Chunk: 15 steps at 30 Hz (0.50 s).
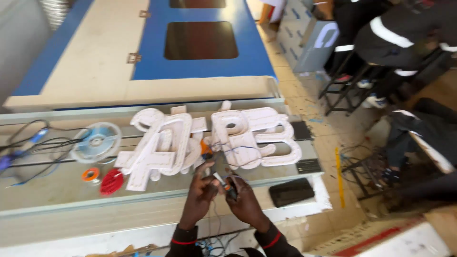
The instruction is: Connecting electrical wires to LED strips inside sign letters using pliers and manual twisting.
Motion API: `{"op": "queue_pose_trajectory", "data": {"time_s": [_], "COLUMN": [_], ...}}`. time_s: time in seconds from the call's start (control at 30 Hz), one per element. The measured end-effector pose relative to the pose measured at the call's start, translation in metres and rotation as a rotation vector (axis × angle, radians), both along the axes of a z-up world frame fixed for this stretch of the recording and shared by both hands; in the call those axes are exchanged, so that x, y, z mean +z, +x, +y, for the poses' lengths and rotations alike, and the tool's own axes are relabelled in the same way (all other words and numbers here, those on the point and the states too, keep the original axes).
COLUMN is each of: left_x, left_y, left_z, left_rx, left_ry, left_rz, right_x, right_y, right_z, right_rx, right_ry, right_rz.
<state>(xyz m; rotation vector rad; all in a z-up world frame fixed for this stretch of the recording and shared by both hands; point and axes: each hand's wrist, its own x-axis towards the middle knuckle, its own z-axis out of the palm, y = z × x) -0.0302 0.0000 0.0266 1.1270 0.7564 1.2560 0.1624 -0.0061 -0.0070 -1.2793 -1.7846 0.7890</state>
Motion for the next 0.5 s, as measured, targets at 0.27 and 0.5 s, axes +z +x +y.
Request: {"op": "queue_pose_trajectory", "data": {"time_s": [0.27, 0.5], "left_x": [-0.024, 0.026], "left_y": [-0.015, -0.029], "left_z": [0.017, 0.016], "left_rx": [-0.15, -0.147], "left_ry": [-0.093, 0.297], "left_rz": [0.115, 0.61], "right_x": [-0.007, 0.012], "right_y": [0.005, 0.006], "right_z": [0.008, 0.003], "right_rx": [-0.064, 0.089], "right_ry": [0.146, 0.237], "right_rz": [-0.276, -0.661]}}
